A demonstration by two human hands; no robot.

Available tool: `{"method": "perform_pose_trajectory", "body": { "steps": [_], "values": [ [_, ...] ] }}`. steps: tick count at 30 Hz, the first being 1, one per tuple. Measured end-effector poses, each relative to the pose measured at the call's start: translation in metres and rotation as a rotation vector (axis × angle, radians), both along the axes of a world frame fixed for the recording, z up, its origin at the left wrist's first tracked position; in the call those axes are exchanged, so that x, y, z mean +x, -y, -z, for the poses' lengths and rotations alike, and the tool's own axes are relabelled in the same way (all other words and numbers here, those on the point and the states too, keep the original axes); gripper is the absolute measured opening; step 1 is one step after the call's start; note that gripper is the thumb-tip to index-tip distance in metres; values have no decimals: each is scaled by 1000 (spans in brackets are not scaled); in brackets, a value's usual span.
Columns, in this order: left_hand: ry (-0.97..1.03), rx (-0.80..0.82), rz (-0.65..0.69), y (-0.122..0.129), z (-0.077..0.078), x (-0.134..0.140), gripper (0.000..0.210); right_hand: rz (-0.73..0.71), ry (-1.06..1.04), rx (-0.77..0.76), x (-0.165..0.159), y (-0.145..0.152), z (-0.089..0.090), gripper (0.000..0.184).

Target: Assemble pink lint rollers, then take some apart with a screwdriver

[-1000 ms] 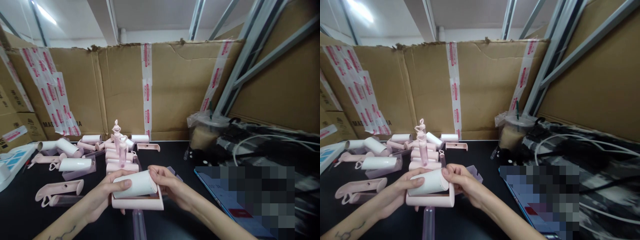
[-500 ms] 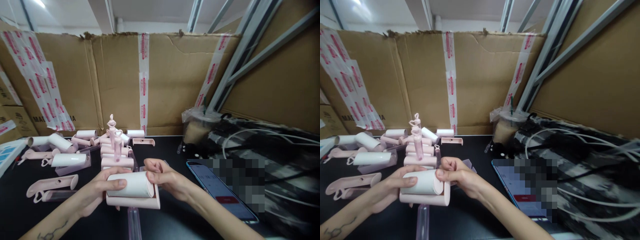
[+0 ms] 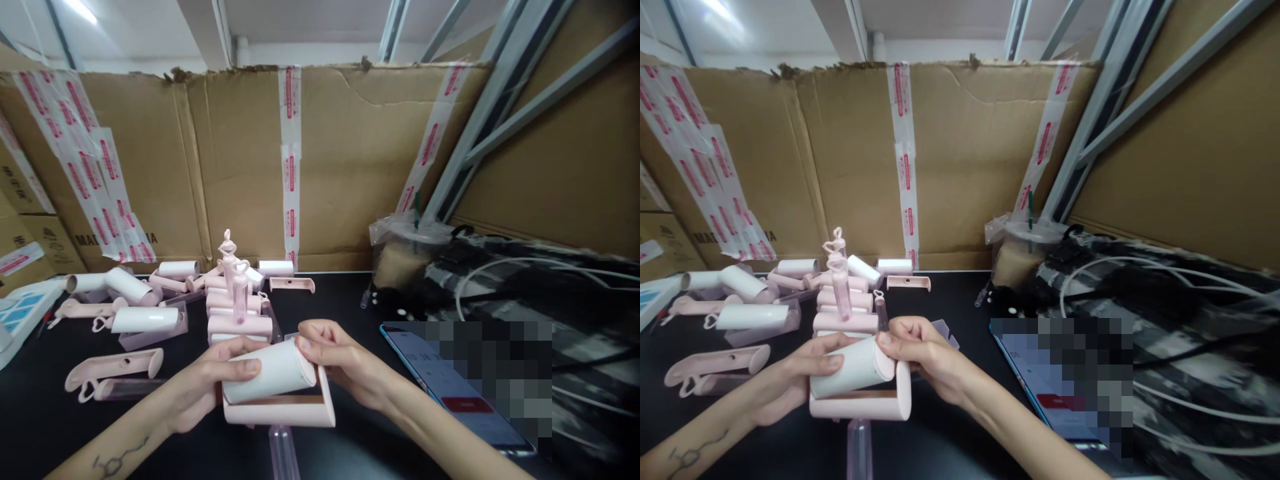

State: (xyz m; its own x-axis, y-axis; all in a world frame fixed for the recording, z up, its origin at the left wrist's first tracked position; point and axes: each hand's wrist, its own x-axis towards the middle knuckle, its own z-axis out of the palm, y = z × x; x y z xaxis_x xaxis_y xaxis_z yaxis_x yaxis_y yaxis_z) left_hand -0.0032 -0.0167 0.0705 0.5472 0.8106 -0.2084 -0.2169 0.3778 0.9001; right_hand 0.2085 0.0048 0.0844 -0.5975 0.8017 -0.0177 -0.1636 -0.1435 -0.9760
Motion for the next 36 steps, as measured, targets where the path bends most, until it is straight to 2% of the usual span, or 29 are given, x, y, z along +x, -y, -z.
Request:
{"method": "perform_pose_trajectory", "body": {
  "steps": [2,6,9,12,15,18,22,24,28,31,36],
  "values": [
    [7,6,-14,0,1,0,32,22,30,12,0,1,-2,55],
    [33,55,-58,1,1,1,33,175,89,91,-3,7,-7,43],
    [64,93,-65,1,-1,1,31,238,89,147,-7,11,-7,38],
    [76,59,-35,1,-1,2,40,217,37,167,-11,14,-5,39],
    [38,13,8,4,2,3,53,112,7,143,-13,15,-3,41],
    [-67,44,-3,6,6,5,52,26,47,154,-12,14,-2,40],
    [-96,106,-5,8,7,6,39,109,331,428,-5,10,-2,39],
    [-71,131,36,8,6,5,34,101,392,468,-2,9,-2,43],
    [-58,83,140,8,3,4,32,-96,205,195,-3,9,3,48],
    [-37,34,208,7,3,5,36,-160,126,0,-7,10,8,48],
    [-60,28,210,6,3,5,34,-164,78,-115,-11,12,9,44]
  ]
}}
